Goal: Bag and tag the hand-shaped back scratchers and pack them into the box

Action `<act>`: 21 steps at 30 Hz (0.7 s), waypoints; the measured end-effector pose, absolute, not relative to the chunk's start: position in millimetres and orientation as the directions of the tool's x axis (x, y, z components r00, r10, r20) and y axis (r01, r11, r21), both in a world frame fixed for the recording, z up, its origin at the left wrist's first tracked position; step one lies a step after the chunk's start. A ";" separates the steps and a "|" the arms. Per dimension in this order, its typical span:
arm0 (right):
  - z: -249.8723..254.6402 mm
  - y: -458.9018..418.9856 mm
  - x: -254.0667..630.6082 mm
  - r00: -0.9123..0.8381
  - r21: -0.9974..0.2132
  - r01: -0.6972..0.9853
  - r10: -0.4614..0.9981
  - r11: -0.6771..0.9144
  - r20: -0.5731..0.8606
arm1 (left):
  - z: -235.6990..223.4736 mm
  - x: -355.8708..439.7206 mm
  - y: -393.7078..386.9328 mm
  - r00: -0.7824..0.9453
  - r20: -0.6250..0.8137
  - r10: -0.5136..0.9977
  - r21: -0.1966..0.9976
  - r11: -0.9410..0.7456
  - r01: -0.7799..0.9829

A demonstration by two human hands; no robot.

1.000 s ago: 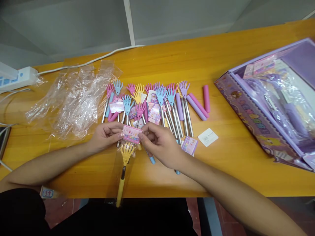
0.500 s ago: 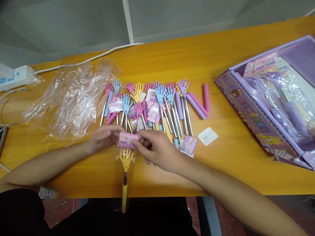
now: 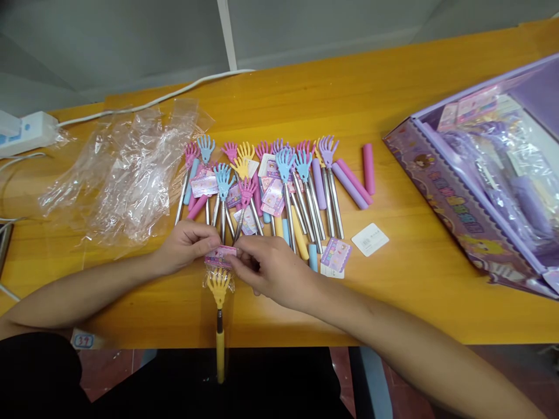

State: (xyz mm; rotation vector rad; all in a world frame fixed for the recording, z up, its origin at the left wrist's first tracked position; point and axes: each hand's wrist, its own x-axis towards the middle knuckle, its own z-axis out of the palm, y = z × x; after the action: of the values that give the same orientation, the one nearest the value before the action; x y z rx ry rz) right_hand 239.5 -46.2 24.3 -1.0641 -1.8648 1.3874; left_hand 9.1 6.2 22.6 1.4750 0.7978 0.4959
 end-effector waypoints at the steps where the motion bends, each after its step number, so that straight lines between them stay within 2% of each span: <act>1: 23.7 -46.4 239.6 -0.516 -0.948 0.269 0.856 0.167 0.004 | 22.6 9.5 5.3 0.660 -0.173 0.731 0.982 0.080 0.169; 4: 22.3 -47.1 240.0 -0.529 -0.919 0.307 0.847 0.245 0.049 | 22.3 10.3 3.1 0.661 -0.199 0.723 0.979 0.110 0.174; 8: 22.3 -47.4 240.5 -0.536 -0.917 0.308 0.843 0.253 0.052 | 19.9 8.7 2.9 0.679 -0.185 0.711 0.980 0.084 0.179; 16: 25.8 -46.4 241.9 -0.526 -0.950 0.258 0.850 0.178 0.016 | 13.3 1.5 5.7 0.720 -0.148 0.678 0.984 0.032 0.172; 21: 25.8 -46.2 244.2 -0.508 -0.980 0.198 0.857 0.021 -0.084 | 13.2 -0.3 7.5 0.711 -0.164 0.683 0.985 0.071 0.159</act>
State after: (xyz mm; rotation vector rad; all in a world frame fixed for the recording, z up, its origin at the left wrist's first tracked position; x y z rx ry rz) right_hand 244.2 -46.2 25.8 -1.0774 -1.7447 1.5262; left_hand -0.3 7.5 13.2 1.4766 0.7325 0.4523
